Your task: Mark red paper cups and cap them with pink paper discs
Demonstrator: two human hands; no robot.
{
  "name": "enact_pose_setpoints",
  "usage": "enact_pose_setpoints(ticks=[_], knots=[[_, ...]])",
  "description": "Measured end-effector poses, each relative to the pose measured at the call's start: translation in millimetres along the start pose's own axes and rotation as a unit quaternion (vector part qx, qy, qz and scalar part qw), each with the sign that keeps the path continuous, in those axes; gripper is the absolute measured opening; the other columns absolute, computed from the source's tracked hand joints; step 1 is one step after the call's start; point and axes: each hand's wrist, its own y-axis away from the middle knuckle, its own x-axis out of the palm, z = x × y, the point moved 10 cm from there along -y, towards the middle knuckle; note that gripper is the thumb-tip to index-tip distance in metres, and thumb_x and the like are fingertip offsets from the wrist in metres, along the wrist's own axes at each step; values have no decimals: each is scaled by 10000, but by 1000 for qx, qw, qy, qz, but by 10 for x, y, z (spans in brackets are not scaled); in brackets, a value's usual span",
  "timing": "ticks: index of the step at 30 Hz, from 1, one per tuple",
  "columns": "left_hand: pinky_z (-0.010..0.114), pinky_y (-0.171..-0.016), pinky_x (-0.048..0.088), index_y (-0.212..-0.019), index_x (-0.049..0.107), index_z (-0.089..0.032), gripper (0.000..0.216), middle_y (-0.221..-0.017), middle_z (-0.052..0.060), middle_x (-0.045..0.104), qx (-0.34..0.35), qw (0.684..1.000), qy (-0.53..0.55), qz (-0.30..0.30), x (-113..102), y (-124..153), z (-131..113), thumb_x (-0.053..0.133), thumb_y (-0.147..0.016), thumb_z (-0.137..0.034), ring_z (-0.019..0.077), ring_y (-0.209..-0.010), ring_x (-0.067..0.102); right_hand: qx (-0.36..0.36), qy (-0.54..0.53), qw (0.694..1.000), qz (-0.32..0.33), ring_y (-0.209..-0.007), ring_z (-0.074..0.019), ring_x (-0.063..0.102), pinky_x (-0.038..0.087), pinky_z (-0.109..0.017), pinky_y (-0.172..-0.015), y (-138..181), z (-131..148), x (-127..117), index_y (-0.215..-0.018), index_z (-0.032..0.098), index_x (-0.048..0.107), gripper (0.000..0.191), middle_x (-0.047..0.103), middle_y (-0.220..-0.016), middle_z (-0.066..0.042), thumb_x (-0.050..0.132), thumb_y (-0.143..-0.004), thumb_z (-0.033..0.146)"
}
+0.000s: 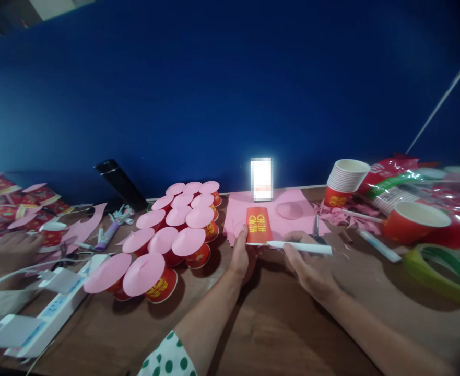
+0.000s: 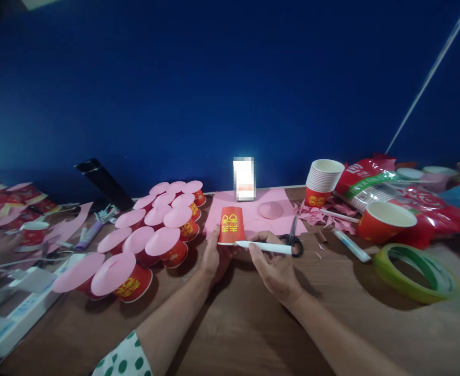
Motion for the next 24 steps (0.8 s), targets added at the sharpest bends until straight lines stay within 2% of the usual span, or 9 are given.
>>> enact_pose_setpoints(ticks=[6, 17, 24], knots=[[337, -777, 525, -1067, 628, -135, 435, -951, 97, 703, -5, 1000, 19, 4, 18, 5, 10, 549, -817, -483, 234, -889, 658, 5, -5, 1000, 6, -436, -94, 410, 353, -219, -425, 5, -56, 11, -833, 204, 534, 157, 468, -525, 54, 559, -837, 360], [319, -765, 521, -1097, 605, -135, 413, -946, 91, 705, -4, 1000, 11, 1, 41, 11, -10, 526, -836, -446, 215, -862, 663, -7, 39, 999, 7, -433, -73, 378, 323, -195, -409, -3, 15, 9, -788, 192, 535, 143, 445, -532, 58, 542, -828, 329], [334, -781, 521, -1071, 621, -125, 429, -939, 99, 706, -9, 1000, 11, 21, 65, -2, 17, 502, -849, -472, 224, -873, 664, -7, 37, 999, 5, -425, -74, 371, 320, -198, -410, -6, 31, 24, -781, 193, 542, 149, 444, -523, 59, 542, -827, 335]])
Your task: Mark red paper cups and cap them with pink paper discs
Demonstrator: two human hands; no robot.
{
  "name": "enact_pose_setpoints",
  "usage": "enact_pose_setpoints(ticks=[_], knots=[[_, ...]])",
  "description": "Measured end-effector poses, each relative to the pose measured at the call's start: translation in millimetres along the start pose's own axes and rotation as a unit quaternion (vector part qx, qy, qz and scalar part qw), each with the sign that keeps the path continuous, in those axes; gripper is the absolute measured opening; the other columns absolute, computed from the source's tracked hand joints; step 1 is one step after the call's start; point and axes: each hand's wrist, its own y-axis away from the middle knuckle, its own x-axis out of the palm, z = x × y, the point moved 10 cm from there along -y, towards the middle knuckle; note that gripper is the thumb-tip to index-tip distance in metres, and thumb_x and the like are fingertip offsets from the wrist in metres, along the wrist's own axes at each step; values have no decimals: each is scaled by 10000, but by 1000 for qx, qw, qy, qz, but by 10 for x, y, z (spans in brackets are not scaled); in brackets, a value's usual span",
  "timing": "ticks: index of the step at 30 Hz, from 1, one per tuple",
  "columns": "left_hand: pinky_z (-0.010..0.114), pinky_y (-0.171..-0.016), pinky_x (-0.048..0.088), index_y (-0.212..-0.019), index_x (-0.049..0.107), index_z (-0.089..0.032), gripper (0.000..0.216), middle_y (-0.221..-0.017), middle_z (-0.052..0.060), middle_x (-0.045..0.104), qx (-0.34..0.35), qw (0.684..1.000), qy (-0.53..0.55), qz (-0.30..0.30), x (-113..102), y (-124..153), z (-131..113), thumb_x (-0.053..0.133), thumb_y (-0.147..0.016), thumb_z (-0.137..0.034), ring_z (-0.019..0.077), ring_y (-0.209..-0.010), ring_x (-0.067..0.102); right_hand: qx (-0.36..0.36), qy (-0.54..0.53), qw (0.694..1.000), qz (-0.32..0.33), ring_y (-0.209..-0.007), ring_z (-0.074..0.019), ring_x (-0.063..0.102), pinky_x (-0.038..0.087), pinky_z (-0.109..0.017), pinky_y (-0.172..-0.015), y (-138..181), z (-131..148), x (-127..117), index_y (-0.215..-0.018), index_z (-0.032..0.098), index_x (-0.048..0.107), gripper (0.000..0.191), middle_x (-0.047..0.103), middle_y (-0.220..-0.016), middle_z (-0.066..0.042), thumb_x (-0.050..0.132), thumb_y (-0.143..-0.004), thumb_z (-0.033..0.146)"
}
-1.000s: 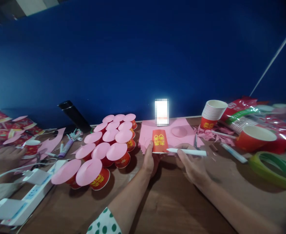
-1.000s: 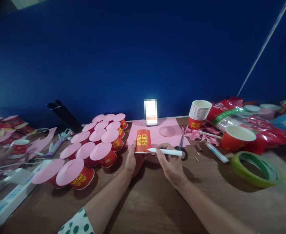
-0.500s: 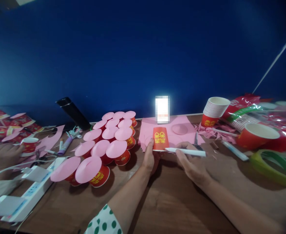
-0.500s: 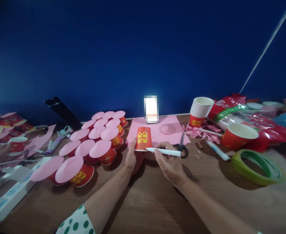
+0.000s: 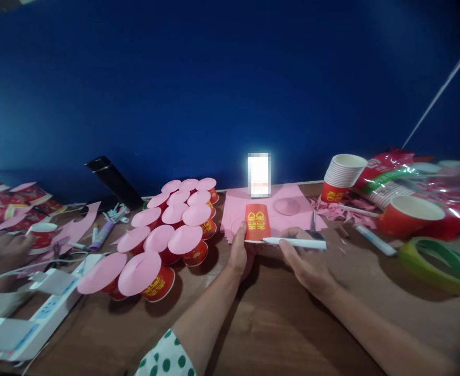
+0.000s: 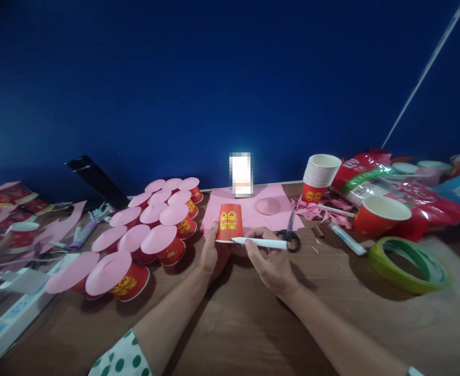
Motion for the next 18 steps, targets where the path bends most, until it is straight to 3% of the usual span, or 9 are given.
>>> enact_pose_setpoints(ticks=[9, 18], knots=[[361, -820, 518, -1117, 605, -120, 427, -960, 100, 707, 7, 1000, 9, -2, -22, -4, -9, 511, -854, -443, 234, -902, 662, 21, -27, 999, -35, -481, -102, 473, 365, -208, -433, -25, -132, -106, -817, 193, 552, 195, 527, -570, 25, 561, -827, 387], [350, -842, 501, -1086, 622, -114, 432, -968, 101, 704, 10, 1000, -3, 19, 34, 16, -24, 487, -867, -462, 228, -923, 652, 24, -33, 999, -6, -433, -81, 405, 327, -199, -410, -5, -90, -19, -806, 196, 533, 159, 462, -521, 57, 539, -837, 352]])
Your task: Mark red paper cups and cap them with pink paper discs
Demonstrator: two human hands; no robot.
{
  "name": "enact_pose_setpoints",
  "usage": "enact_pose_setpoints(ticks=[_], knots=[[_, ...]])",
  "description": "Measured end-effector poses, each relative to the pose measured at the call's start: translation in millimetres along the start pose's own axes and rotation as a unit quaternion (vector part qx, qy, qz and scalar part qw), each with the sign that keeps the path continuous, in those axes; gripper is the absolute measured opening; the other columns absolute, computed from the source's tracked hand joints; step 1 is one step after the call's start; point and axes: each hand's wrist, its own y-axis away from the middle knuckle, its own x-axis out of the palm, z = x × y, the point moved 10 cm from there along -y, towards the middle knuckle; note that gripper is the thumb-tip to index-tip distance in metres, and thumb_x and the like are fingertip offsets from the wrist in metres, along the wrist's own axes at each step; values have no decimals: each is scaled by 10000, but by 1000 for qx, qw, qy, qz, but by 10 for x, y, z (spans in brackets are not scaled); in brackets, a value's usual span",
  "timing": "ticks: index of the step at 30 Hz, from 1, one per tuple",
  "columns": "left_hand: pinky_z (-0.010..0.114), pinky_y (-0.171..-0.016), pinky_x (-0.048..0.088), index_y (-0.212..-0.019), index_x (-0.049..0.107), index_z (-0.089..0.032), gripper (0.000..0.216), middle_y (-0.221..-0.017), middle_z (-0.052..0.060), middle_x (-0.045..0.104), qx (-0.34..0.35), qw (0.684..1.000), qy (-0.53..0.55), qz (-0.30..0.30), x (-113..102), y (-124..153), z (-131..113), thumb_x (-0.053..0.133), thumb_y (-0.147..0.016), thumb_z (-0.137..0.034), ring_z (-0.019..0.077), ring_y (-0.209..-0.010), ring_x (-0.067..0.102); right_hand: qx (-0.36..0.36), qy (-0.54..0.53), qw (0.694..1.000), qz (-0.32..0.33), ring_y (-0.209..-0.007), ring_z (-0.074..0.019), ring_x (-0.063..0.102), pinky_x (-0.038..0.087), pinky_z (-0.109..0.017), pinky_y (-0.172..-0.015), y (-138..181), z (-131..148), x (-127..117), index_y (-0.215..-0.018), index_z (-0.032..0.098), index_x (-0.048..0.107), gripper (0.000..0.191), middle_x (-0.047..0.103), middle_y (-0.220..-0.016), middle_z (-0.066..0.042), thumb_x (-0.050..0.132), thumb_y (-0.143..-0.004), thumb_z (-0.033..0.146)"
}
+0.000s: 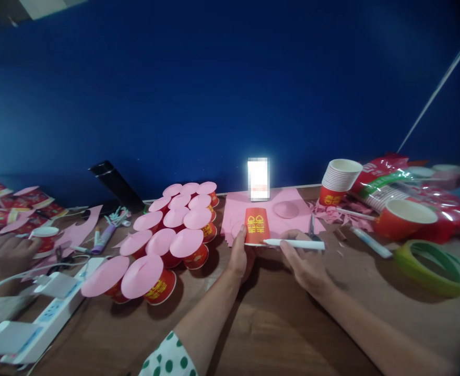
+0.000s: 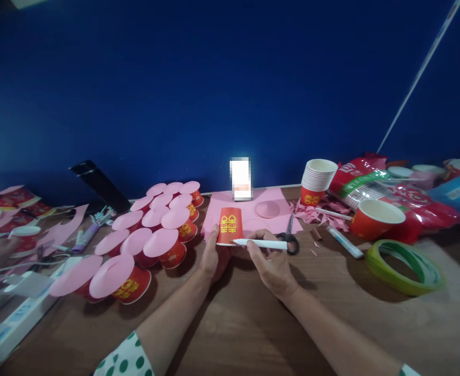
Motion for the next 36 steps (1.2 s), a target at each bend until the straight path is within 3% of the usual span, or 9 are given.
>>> enact_pose_setpoints(ticks=[17, 30, 36], knots=[[366, -860, 493, -1091, 623, -115, 470, -958, 104, 704, -13, 1000, 9, -3, 2, 13, 20, 511, -841, -497, 238, -923, 651, 5, 8, 1000, 20, -439, -91, 433, 345, -203, -410, -3, 28, 46, -788, 192, 539, 162, 458, -498, 57, 541, -817, 352], [401, -884, 496, -1168, 579, -124, 458, -1048, 115, 689, -17, 1000, 10, -9, 16, 24, 12, 526, -845, -444, 255, -975, 644, -29, 33, 999, -32, -595, -125, 548, 448, -223, -526, -50, 148, -86, -793, 190, 560, 176, 581, -668, -7, 551, -820, 364], [398, -889, 494, -1188, 565, -128, 457, -1061, 112, 684, -12, 1000, 12, -4, 38, 30, -9, 517, -853, -435, 254, -987, 639, -4, 8, 1000, -13, -478, -100, 464, 375, -210, -442, -27, 23, -33, -811, 192, 549, 183, 506, -558, 34, 555, -823, 374]])
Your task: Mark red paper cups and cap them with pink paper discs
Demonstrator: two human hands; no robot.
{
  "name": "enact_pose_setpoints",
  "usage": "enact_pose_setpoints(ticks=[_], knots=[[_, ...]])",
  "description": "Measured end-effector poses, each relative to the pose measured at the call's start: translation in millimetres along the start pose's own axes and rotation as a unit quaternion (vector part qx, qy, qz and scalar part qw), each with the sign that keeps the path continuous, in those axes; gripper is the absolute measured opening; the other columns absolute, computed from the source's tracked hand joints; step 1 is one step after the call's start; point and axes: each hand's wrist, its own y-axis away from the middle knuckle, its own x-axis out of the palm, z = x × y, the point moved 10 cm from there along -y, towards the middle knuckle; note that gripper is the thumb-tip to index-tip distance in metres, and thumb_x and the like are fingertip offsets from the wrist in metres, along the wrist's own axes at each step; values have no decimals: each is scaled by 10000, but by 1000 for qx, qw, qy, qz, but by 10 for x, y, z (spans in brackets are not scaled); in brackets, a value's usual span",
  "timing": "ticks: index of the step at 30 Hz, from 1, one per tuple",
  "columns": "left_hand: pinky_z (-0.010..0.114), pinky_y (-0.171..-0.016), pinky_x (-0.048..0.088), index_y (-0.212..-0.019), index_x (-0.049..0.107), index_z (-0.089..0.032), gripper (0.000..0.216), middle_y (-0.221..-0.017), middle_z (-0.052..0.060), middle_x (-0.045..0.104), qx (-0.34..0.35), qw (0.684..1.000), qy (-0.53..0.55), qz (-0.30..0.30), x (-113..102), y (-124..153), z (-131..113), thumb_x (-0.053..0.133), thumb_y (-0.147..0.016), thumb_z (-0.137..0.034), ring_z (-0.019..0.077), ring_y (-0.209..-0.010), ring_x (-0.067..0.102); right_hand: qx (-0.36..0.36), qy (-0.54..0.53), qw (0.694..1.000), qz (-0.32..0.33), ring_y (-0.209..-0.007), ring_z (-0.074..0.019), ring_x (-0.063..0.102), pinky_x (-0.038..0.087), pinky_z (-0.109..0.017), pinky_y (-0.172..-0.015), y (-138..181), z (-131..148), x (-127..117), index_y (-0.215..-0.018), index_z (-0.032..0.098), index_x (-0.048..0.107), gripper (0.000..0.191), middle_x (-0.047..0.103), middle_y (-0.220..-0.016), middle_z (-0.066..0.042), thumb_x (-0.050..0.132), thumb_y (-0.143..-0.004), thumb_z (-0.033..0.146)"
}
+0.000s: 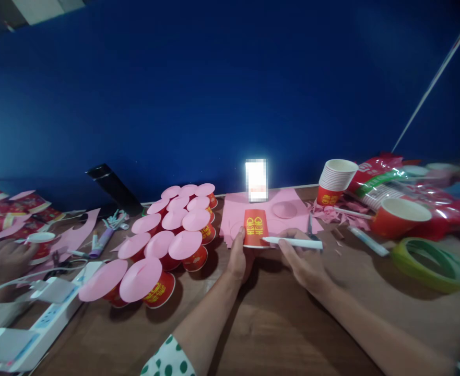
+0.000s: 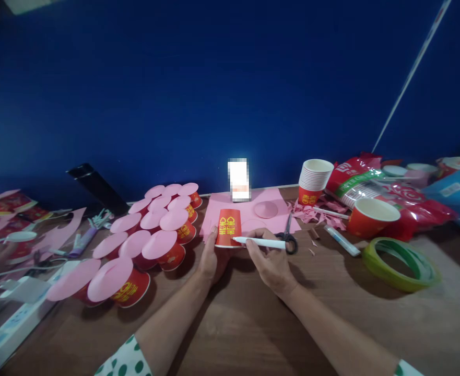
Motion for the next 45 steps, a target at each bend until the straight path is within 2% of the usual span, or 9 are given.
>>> enact_pose_setpoints(ticks=[5, 9, 16, 23, 26, 32, 35, 41, 45], knots=[[382, -877, 500, -1177, 572, -137, 449, -1044, 101, 689, 0, 1000, 7, -10, -24, 1, 1, 525, -847, -438, 244, -970, 644, 2, -1, 1000, 17, -421, -84, 388, 328, -205, -414, 21, -3, 38, -790, 195, 534, 192, 425, -491, 66, 538, -828, 383], [389, -875, 498, -1171, 575, -136, 454, -1054, 106, 685, -8, 1000, 4, -4, -10, 3, 22, 526, -844, -447, 249, -963, 646, -2, 17, 1000, -2, -428, -89, 389, 318, -210, -411, 1, 46, -8, -788, 196, 538, 183, 436, -497, 59, 546, -820, 376], [365, -847, 509, -1171, 572, -145, 460, -1034, 97, 689, 2, 1000, -1, -26, -44, -4, -15, 526, -840, -462, 237, -949, 648, 3, -8, 1000, 26, -419, -82, 384, 328, -203, -411, 16, -3, 56, -781, 201, 528, 175, 439, -502, 65, 543, -825, 370], [360, -839, 512, -1172, 568, -139, 460, -1028, 95, 689, 4, 1000, -1, -9, -44, -10, -2, 519, -845, -460, 233, -944, 647, 5, -10, 1000, 22, -410, -81, 365, 316, -204, -405, 20, 4, 43, -799, 202, 532, 170, 411, -485, 75, 542, -830, 368], [355, -837, 511, -1157, 579, -145, 461, -1022, 94, 690, 2, 1000, -2, -19, -78, -16, 12, 520, -840, -474, 232, -942, 648, 2, -8, 999, 35, -421, -86, 384, 327, -205, -408, 28, 9, 72, -783, 202, 534, 170, 421, -491, 68, 542, -827, 366], [377, -839, 510, -1122, 603, -134, 449, -1011, 102, 692, -4, 1000, 4, -11, -56, -24, 24, 522, -839, -473, 240, -925, 653, 6, -17, 1000, 7, -413, -87, 397, 322, -201, -387, 26, -19, 34, -813, 199, 545, 191, 424, -480, 67, 549, -825, 390], [375, -840, 509, -1097, 615, -136, 429, -988, 96, 698, 4, 1000, -3, -15, -51, -18, 6, 515, -846, -470, 239, -926, 652, 3, 0, 1000, 21, -411, -86, 398, 322, -199, -387, 26, 13, 62, -796, 200, 547, 180, 420, -474, 69, 550, -819, 378], [361, -863, 492, -1074, 626, -123, 420, -969, 94, 701, 13, 1000, -15, 4, -11, -3, -8, 500, -861, -462, 234, -943, 647, 2, 12, 1000, 12, -397, -80, 382, 305, -197, -375, 23, 65, 34, -793, 195, 545, 168, 421, -464, 69, 544, -817, 362], [357, -882, 477, -1073, 622, -121, 422, -991, 98, 696, 16, 1000, -11, 4, -7, -7, -1, 509, -856, -466, 234, -961, 641, -2, 12, 999, 32, -437, -82, 422, 327, -197, -393, 25, 84, 82, -770, 193, 544, 160, 497, -545, 41, 557, -800, 349]])
